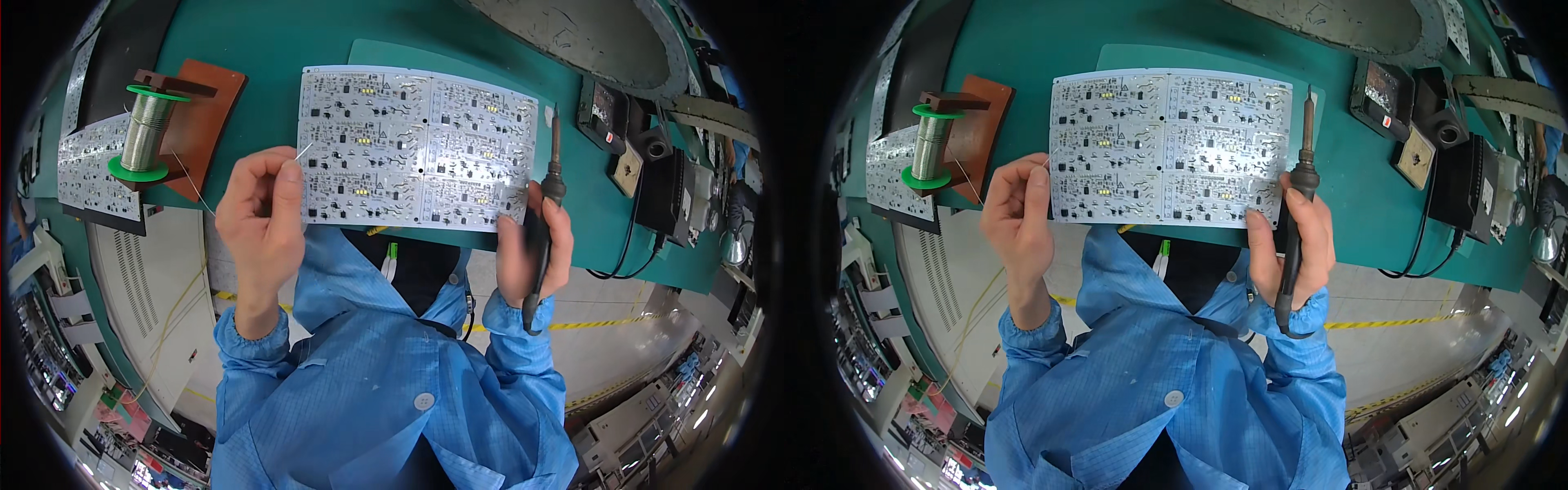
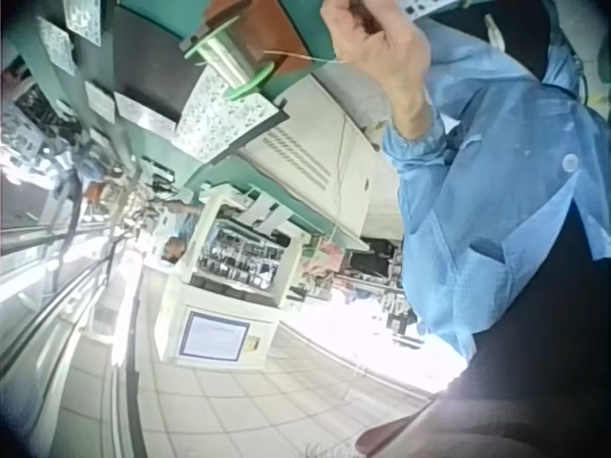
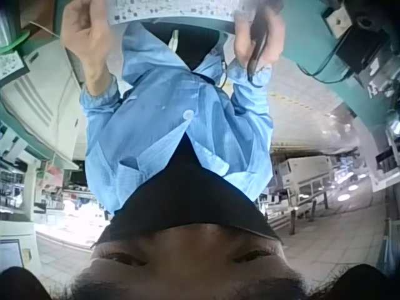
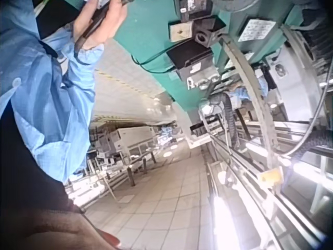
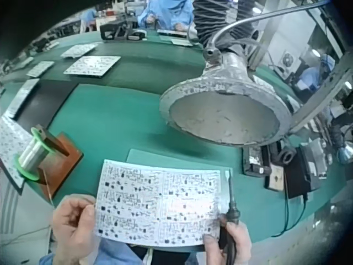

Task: Soldering electronic components onto printed circuit boards at a manual assembly station.

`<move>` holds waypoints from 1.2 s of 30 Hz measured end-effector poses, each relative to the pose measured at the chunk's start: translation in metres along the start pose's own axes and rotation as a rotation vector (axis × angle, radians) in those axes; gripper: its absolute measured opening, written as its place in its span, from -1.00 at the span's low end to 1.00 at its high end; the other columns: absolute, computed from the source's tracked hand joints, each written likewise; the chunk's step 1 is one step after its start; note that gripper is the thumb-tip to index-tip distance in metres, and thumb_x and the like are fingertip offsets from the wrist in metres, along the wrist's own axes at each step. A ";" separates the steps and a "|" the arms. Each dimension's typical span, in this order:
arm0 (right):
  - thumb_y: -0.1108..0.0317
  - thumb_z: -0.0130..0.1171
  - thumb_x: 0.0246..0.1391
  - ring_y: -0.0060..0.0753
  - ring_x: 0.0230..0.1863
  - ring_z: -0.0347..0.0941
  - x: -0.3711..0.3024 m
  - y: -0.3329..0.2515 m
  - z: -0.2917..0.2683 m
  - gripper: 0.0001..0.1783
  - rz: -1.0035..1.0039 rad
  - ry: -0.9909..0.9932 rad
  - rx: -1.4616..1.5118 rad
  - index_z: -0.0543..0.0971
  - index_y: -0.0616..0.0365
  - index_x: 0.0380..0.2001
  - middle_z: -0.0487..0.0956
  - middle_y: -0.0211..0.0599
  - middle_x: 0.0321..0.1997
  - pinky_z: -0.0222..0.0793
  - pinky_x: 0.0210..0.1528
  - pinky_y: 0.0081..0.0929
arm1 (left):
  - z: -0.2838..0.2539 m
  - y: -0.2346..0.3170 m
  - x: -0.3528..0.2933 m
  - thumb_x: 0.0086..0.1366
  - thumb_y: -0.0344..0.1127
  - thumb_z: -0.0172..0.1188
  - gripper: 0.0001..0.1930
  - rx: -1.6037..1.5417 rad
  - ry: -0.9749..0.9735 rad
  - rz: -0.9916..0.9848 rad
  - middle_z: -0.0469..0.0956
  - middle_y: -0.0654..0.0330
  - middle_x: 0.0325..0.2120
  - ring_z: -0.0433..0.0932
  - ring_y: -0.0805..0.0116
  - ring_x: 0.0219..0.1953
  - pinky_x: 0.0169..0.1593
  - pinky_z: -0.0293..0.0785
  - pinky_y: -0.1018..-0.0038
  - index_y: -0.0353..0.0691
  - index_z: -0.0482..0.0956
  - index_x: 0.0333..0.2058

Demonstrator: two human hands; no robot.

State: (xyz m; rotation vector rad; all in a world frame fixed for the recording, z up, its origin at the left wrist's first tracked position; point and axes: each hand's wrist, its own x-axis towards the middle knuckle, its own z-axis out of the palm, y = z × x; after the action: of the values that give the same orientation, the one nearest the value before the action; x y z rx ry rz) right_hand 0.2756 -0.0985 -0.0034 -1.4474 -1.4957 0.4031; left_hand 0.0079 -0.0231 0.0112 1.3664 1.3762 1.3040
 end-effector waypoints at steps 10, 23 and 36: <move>0.39 0.12 0.11 -0.07 -0.03 0.45 0.004 -0.002 -0.011 -0.56 -0.077 0.073 -0.035 0.36 0.30 0.05 0.50 0.17 -0.07 0.34 0.06 -0.22 | 0.012 0.026 -0.006 -0.03 -0.64 0.28 -0.85 0.293 -0.124 0.303 0.51 0.16 -0.47 0.44 0.48 -0.55 -0.51 0.32 0.61 -0.34 0.60 -0.42; 0.17 0.04 0.20 -0.16 -0.11 0.46 0.012 -0.007 -0.007 -0.52 -0.037 0.121 -0.013 0.36 0.32 0.05 0.52 0.09 -0.16 0.30 0.04 -0.24 | 0.026 0.034 -0.002 0.00 -0.61 0.28 -0.87 0.330 -0.244 0.328 0.47 0.19 -0.65 0.41 0.42 -0.66 -0.60 0.27 0.57 -0.35 0.59 -0.42; 0.21 0.19 0.02 -0.23 -0.47 0.41 0.043 -0.022 -0.013 -0.65 -0.219 0.081 0.081 0.50 0.28 -0.24 0.52 -0.18 -0.55 0.34 -0.18 -0.12 | 0.044 0.028 0.017 -0.09 -0.65 0.26 -0.83 0.304 -0.212 0.469 0.48 0.18 -0.58 0.45 0.38 -0.63 -0.60 0.32 0.56 -0.31 0.58 -0.46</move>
State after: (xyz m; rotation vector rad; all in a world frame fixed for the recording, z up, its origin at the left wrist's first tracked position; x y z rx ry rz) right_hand 0.2816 -0.0706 0.0373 -1.2086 -1.5360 0.2652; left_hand 0.0539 -0.0028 0.0333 2.0660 1.1806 1.2208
